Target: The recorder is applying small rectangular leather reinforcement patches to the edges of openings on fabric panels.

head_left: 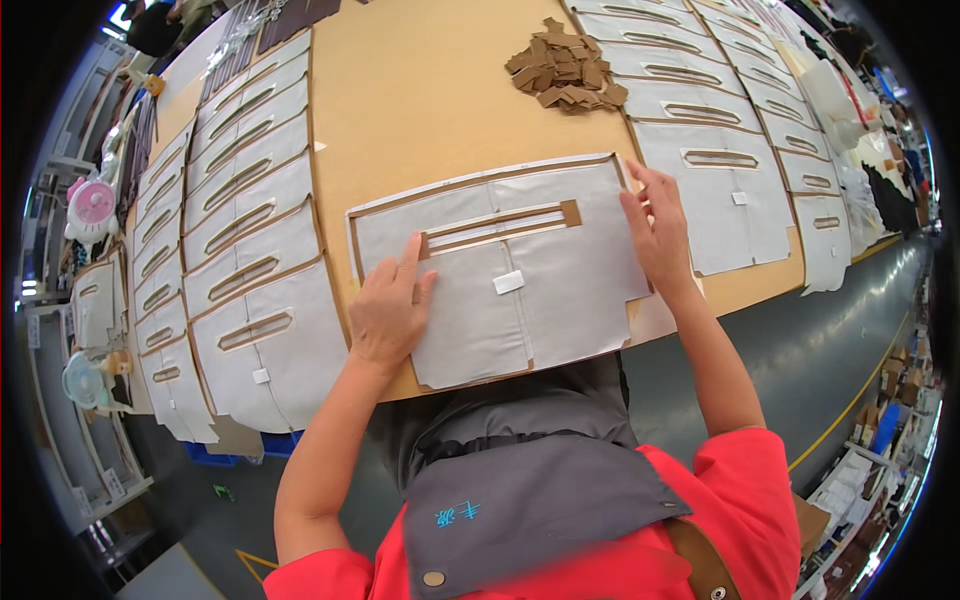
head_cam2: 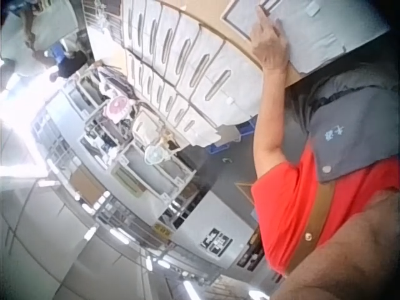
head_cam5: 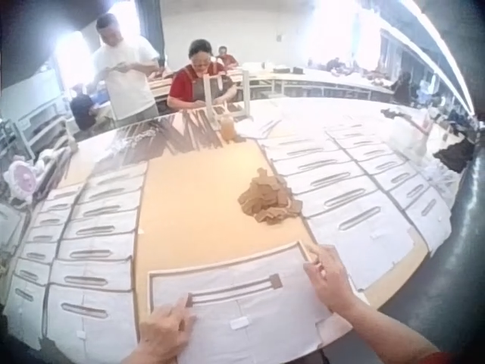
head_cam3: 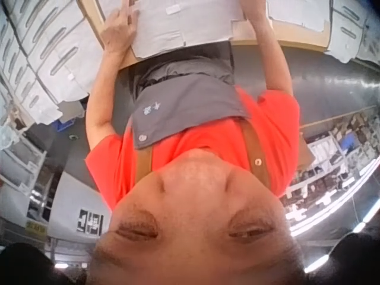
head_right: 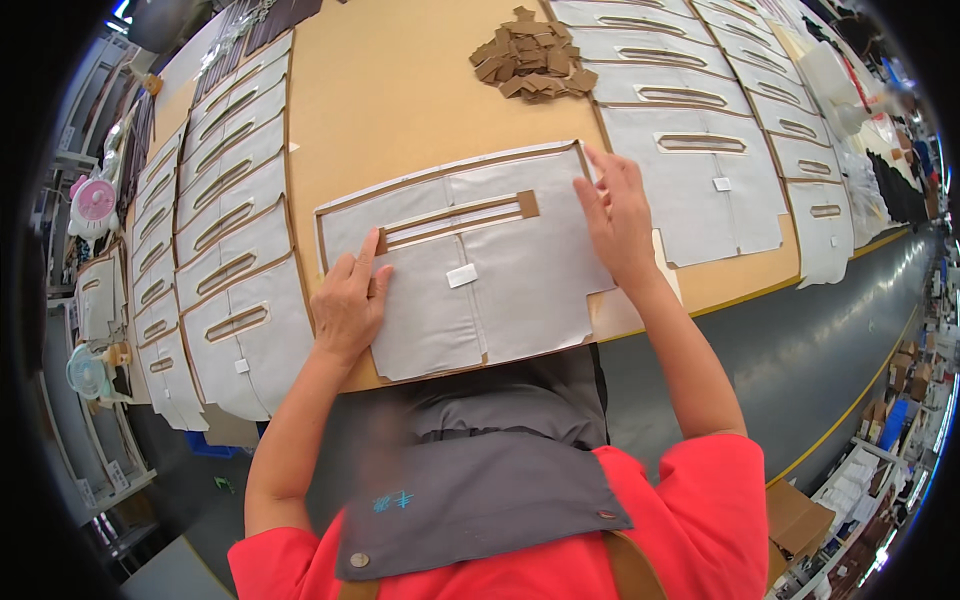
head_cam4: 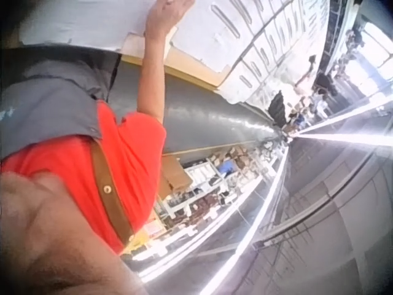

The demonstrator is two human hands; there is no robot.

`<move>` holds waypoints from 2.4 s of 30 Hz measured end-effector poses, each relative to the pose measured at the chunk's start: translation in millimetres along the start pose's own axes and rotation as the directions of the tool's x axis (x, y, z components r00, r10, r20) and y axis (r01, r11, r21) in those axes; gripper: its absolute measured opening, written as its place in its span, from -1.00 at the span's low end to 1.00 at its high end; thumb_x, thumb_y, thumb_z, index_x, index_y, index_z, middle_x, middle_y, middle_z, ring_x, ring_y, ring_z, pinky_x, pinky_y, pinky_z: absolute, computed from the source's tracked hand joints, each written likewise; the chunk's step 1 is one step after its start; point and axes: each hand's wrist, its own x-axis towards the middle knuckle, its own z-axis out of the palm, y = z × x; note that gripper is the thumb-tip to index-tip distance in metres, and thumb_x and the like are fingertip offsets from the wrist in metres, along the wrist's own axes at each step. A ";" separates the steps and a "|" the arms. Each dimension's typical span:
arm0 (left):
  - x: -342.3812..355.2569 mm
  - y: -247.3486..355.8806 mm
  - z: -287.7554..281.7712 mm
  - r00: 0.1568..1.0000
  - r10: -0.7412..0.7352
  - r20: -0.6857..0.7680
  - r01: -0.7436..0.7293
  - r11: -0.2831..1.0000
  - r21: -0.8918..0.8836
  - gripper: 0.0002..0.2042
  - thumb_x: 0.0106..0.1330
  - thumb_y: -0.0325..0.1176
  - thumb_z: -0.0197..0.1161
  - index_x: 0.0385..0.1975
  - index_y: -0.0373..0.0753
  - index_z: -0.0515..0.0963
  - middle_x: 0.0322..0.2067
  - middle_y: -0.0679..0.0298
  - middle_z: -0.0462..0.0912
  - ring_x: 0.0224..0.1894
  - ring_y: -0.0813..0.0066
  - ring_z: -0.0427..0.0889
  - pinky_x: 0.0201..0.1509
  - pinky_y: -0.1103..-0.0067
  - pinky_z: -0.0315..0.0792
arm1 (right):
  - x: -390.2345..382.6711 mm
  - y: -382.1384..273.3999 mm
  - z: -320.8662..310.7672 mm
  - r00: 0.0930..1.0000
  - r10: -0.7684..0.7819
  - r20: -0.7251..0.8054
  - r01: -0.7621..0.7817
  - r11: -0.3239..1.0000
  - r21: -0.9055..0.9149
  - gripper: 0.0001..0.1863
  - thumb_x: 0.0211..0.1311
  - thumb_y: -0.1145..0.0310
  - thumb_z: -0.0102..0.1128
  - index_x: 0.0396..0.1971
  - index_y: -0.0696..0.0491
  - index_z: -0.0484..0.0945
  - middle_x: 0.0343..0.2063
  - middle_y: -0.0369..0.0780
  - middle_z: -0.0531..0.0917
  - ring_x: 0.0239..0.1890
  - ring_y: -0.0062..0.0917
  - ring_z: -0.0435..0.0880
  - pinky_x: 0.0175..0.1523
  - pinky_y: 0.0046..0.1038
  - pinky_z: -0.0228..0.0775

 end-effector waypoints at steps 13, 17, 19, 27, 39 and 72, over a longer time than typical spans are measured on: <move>-0.2 -5.3 0.4 0.993 -0.057 -0.108 0.049 0.996 -0.075 -0.56 0.35 -0.26 0.30 0.24 -0.06 0.52 -0.55 0.26 0.40 -0.55 0.32 0.45 -0.45 0.43 0.41 | 46.3 14.0 1.4 0.913 0.364 0.182 -0.396 0.899 0.186 -0.61 0.17 0.21 0.41 -0.21 0.22 0.54 -0.42 -0.22 0.62 -0.37 -0.51 0.55 -0.15 -0.45 0.46; -4.7 -23.4 -0.6 0.960 -0.229 -0.163 0.151 0.909 -0.388 -0.42 0.29 -0.37 0.38 0.32 -0.25 0.40 -0.60 0.33 0.27 -0.56 0.49 0.30 -0.45 0.58 0.33 | 19.3 0.6 -3.6 0.998 0.057 0.038 -0.061 0.990 0.126 -0.80 0.29 0.39 0.29 -0.20 0.17 0.53 -0.49 -0.35 0.48 -0.45 -0.65 0.36 -0.30 -0.54 0.29; -0.5 -22.6 -15.6 0.890 -0.436 -0.133 0.303 0.783 -0.543 -0.41 0.29 -0.36 0.38 0.32 -0.31 0.38 -0.61 0.39 0.23 -0.54 0.57 0.28 -0.43 0.61 0.32 | 14.7 -27.3 -19.1 0.999 -0.005 -0.039 0.015 0.971 0.237 -0.87 0.35 0.45 0.20 -0.18 0.16 0.55 -0.50 -0.39 0.42 -0.43 -0.71 0.34 -0.30 -0.61 0.25; 60.4 -75.3 -60.1 0.683 -0.615 0.393 0.581 0.132 -0.803 -0.83 0.26 -0.29 0.45 -0.33 -0.26 0.68 -0.47 0.46 0.60 -0.49 0.73 0.46 -0.38 0.68 0.35 | 115.9 -39.2 -6.5 0.977 0.197 0.077 -0.199 0.735 0.648 -0.66 0.45 0.34 0.12 0.11 0.20 0.48 -0.09 -0.25 0.64 -0.08 -0.66 0.55 0.05 -0.57 0.41; 210.0 -201.3 -22.3 0.636 -0.687 0.352 0.678 0.279 -0.680 -0.71 0.18 -0.12 0.50 -0.55 -0.04 0.49 -0.67 0.58 0.38 -0.73 0.80 0.16 -0.68 0.71 -0.02 | 310.8 32.1 125.7 0.968 0.179 0.177 -0.190 0.980 0.050 -0.62 0.29 0.16 0.22 -0.22 0.24 0.59 -0.36 -0.01 0.66 -0.29 -0.27 0.62 -0.15 -0.27 0.44; 144.7 241.6 33.3 0.969 0.070 -0.237 -0.230 0.603 -0.764 -0.62 0.23 -0.13 0.43 -0.09 -0.27 0.67 -0.58 0.08 0.47 -0.54 0.27 0.52 -0.42 0.41 0.38 | 62.1 -44.3 -187.2 0.976 -0.192 0.106 0.207 0.966 -0.157 -0.83 0.09 0.61 0.33 -0.32 0.11 0.57 -0.34 -0.33 0.63 -0.18 -0.58 0.57 0.02 -0.53 0.37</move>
